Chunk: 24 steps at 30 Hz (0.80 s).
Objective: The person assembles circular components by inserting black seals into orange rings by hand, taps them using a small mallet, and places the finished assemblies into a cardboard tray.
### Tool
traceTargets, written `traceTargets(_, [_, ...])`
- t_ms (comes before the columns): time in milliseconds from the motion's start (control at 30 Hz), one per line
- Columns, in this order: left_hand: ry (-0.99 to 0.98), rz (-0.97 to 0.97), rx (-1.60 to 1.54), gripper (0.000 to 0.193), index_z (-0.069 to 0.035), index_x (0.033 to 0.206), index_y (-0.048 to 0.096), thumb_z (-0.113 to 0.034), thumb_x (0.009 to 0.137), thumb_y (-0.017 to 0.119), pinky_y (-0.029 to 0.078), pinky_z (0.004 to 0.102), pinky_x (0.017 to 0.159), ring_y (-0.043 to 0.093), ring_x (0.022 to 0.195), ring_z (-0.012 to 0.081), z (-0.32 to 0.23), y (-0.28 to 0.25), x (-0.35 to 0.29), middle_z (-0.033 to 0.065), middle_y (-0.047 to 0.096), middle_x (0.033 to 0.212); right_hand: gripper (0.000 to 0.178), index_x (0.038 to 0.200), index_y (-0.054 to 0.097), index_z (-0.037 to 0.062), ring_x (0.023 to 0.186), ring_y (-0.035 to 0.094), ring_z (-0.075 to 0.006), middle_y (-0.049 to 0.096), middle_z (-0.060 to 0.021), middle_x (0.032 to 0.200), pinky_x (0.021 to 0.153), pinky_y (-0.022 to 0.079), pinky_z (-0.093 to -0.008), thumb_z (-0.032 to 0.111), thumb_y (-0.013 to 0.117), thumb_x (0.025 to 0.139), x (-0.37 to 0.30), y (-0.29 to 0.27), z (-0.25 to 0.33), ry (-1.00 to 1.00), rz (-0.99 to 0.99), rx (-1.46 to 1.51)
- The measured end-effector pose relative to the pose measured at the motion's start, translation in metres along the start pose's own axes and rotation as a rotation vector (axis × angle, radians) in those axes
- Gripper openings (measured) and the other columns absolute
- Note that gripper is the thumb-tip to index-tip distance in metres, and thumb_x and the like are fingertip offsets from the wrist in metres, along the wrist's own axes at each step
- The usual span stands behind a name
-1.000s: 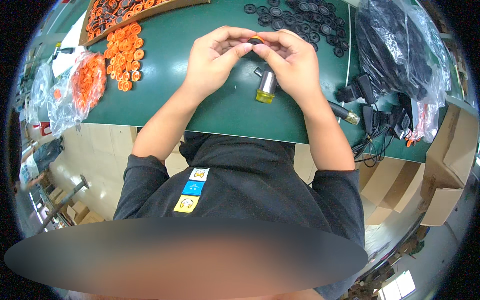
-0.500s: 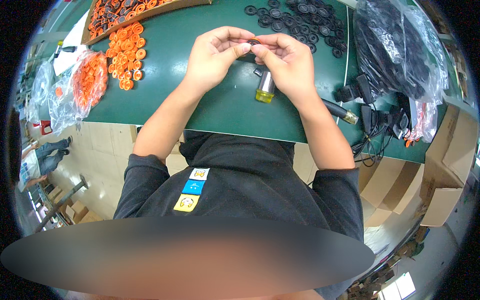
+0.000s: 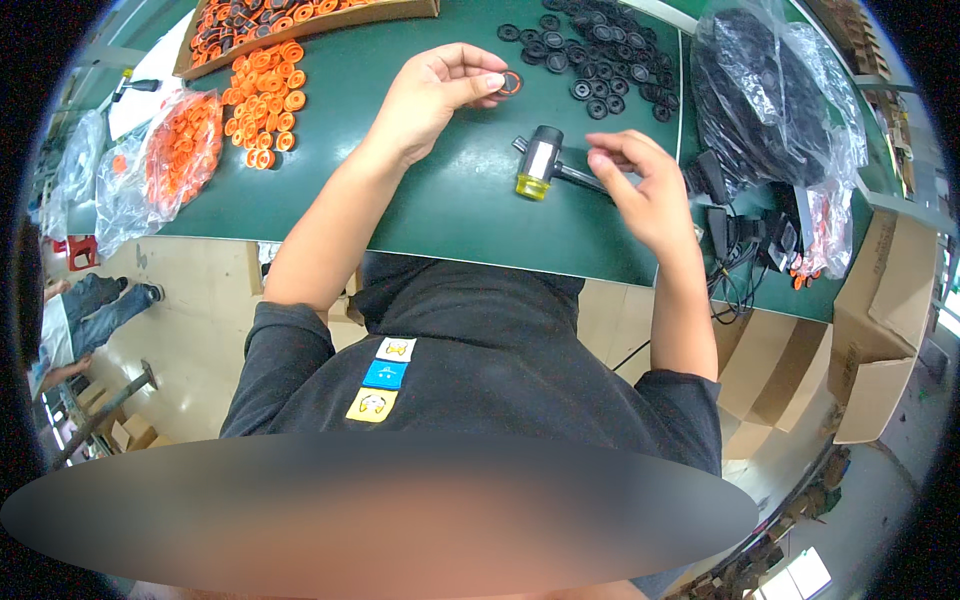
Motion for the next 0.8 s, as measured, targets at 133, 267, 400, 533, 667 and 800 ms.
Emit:
traceTargets(133, [0.011, 0.025, 0.008, 0.02, 0.001, 0.107, 0.065, -0.01, 0.091, 0.07, 0.054, 0.0293, 0.083, 0.068, 0.09, 0.0147, -0.001, 0.0, -0.001, 0.0097, 0.072, 0.1, 0.021, 0.107, 0.069, -0.0025, 0.089, 0.066, -0.0168, 0.067, -0.009, 0.095, 0.082, 0.052, -0.0292, 0.004, 0.07, 0.087, -0.008, 0.002, 0.01, -0.023, -0.036, 0.014])
traceTargets(267, [0.004, 0.016, 0.144, 0.016, 0.001, 0.104, 0.066, -0.008, 0.091, 0.068, 0.054, 0.0294, 0.081, 0.068, 0.09, 0.0145, 0.004, -0.004, 0.002, 0.0103, 0.072, 0.099, 0.022, 0.103, 0.066, -0.0008, 0.087, 0.063, -0.0292, 0.063, -0.0128, 0.089, 0.082, 0.051, -0.0362, 0.004, 0.07, 0.081, -0.006, 0.005, 0.011, -0.129, 0.014, -0.346])
traceTargets(400, [0.001, 0.164, 0.828, 0.011, 0.0, 0.095, 0.069, -0.007, 0.086, 0.067, 0.054, 0.0311, 0.077, 0.068, 0.085, 0.0182, 0.007, -0.003, 0.001, 0.0111, 0.071, 0.092, 0.021, 0.099, 0.061, 0.0006, 0.085, 0.06, -0.038, 0.059, -0.0163, 0.085, 0.079, 0.049, -0.0441, 0.008, 0.069, 0.081, -0.008, 0.012, 0.004, 0.021, 0.218, -0.464])
traceTargets(533, [0.211, 0.242, 1.047, 0.016, -0.001, 0.095, 0.069, -0.011, 0.083, 0.071, 0.053, 0.033, 0.076, 0.067, 0.082, 0.0207, 0.011, -0.009, 0.001, 0.0118, 0.068, 0.088, 0.016, 0.101, 0.058, 0.0015, 0.089, 0.062, -0.0397, 0.063, -0.0191, 0.09, 0.077, 0.049, -0.0472, 0.012, 0.063, 0.089, -0.022, 0.021, 0.004, -0.102, 0.221, -0.554])
traceTargets(667, [0.204, 0.249, 0.872, 0.02, 0.0, 0.101, 0.069, -0.014, 0.086, 0.07, 0.053, 0.0323, 0.074, 0.066, 0.081, 0.0187, 0.014, -0.018, 0.002, 0.0108, 0.068, 0.087, 0.024, 0.118, 0.058, 0.0014, 0.079, 0.064, -0.0368, 0.063, -0.0175, 0.084, 0.072, 0.05, -0.0446, 0.013, 0.055, 0.098, -0.031, 0.019, 0.011, -0.009, 0.315, -0.43])
traceTargets(800, [0.144, 0.192, 0.57, 0.021, -0.001, 0.106, 0.069, -0.014, 0.091, 0.066, 0.051, 0.0292, 0.071, 0.063, 0.079, 0.0134, 0.025, -0.036, 0.009, 0.006, 0.067, 0.087, 0.029, 0.128, 0.055, 0.0009, 0.065, 0.059, -0.0213, 0.057, -0.0082, 0.074, 0.062, 0.049, -0.0341, 0.015, 0.049, 0.103, -0.024, 0.019, 0.028, 0.162, 0.393, -0.184])
Point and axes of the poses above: each hand's wrist, its own x-axis towards the middle knuckle, its own y-axis out of the palm, z = x × y, the point moved 2 cm from there along x, towards the middle knuckle
